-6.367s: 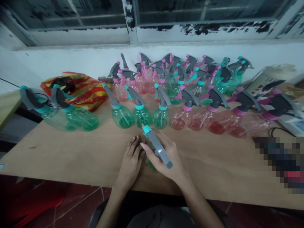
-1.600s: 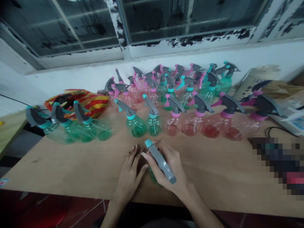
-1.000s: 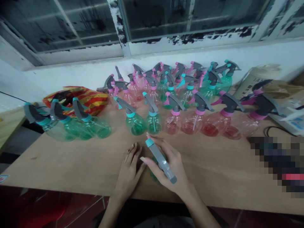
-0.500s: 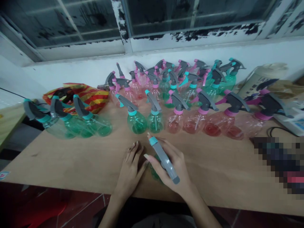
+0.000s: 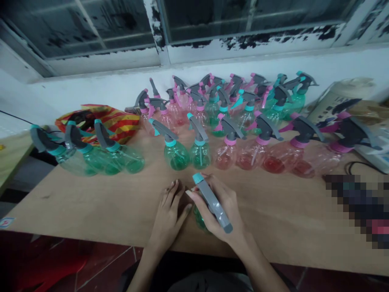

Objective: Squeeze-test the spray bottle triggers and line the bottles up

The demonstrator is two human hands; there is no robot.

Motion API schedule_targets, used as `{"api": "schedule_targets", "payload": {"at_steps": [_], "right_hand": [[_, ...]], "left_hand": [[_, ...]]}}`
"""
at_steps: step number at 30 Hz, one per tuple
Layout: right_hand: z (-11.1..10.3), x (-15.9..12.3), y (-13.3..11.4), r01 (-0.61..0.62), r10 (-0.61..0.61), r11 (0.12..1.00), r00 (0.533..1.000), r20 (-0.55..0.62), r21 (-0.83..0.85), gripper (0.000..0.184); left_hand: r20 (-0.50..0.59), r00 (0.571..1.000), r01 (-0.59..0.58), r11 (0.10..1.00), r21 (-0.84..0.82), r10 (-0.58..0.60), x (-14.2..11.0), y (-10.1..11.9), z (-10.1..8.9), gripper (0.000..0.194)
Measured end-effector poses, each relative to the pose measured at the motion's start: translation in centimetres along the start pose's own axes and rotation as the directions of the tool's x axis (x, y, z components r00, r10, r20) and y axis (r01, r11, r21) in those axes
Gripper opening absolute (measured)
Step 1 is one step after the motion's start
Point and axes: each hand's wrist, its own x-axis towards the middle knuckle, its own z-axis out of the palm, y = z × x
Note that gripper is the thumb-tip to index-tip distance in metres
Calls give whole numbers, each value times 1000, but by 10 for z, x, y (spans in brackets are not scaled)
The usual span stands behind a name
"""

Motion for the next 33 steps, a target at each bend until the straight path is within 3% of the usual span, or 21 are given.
{"api": "schedule_targets", "payload": {"at_steps": [5,11,14,24,33], "right_hand": [[-4,-1,0,25,-25,1000,999,31,4,5],[-5,-6,3,42,-42,999,997,63,6,35],[-4,-9,4,22,-23,999,999,34,30,41],[-4,-10,3,-55,55,997,998,10,45,39],[-2,-9,3,-53,53,997,999,-8,55,36]], "left_hand": [[9,1000,0,1000,-14,0,1,0,-1,49],[13,1000,5,999,-34,-5,2,1,-1,47],[11,1000,6,999,-34,-6,2,1,-1,48],[-1,1000,-6,1000,-9,6,2,2,-2,48],[9,1000,-5,1000,-25,6,2,2,-2,47]]}}
